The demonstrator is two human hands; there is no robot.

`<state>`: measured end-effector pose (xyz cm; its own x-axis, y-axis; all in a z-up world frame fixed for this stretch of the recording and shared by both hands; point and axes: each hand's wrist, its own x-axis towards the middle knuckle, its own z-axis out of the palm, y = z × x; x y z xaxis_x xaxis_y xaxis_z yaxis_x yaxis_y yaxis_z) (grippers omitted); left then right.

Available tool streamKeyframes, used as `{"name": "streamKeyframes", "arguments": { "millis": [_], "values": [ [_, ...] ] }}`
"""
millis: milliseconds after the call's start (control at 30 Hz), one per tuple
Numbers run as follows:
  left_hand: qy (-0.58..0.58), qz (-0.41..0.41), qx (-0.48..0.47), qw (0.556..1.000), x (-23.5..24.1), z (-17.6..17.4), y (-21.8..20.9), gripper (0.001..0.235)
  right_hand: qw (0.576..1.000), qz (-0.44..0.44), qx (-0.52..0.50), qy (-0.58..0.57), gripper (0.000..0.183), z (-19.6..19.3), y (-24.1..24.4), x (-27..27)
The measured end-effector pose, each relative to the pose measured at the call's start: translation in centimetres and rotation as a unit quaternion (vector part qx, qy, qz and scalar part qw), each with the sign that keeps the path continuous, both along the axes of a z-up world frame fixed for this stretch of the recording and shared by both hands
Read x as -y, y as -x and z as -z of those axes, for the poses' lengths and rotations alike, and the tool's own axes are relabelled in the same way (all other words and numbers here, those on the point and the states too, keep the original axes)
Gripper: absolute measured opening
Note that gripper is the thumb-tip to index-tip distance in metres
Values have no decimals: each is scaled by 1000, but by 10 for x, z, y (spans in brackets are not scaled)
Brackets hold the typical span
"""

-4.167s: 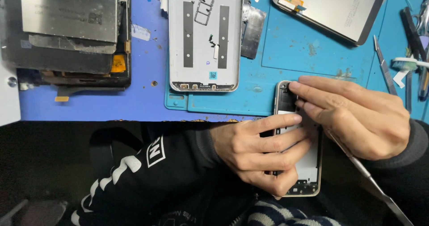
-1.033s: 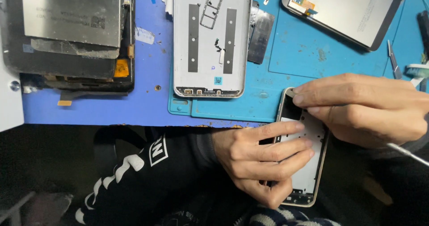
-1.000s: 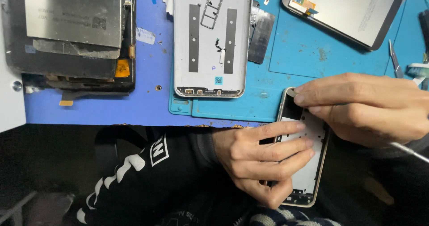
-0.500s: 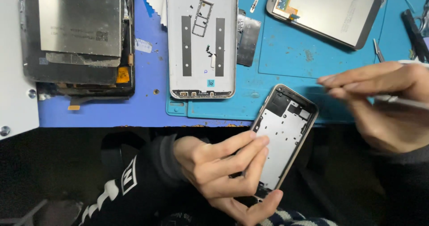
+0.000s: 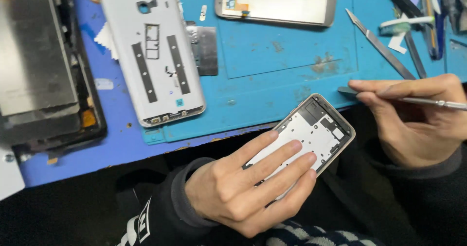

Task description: Cleaning and prying a smartphone frame as part of a repair or remanufacturing process.

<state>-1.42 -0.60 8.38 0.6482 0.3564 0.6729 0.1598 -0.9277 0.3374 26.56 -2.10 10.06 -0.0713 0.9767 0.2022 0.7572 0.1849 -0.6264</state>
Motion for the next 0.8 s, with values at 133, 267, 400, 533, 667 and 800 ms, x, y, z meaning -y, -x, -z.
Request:
{"name": "streamKeyframes", "arguments": {
  "millis": [133, 267, 400, 533, 667, 800],
  "values": [
    [67, 39, 14, 997, -10, -4, -17, 17, 998, -18, -17, -58, 27, 9, -16, 11],
    [80, 22, -27, 996, -8, -7, -22, 24, 997, -44, -11, -60, 24, 8, -12, 12],
    [57, 1, -43, 997, -4, -3, -27, 26, 991, -99, 4, -89, 29, 10, -5, 6],
    [54, -15, -34, 998, -3, 1, -28, 22, 983, -144, 37, -110, 32, -1, 5, -4],
    [33, -20, -30, 999, -4, 2, -28, 22, 983, -141, 35, -115, 31, 1, 6, -8],
    [26, -22, -20, 999, -3, 3, -31, 20, 983, -159, 32, -84, 30, -8, 4, -13]
  ]
}}
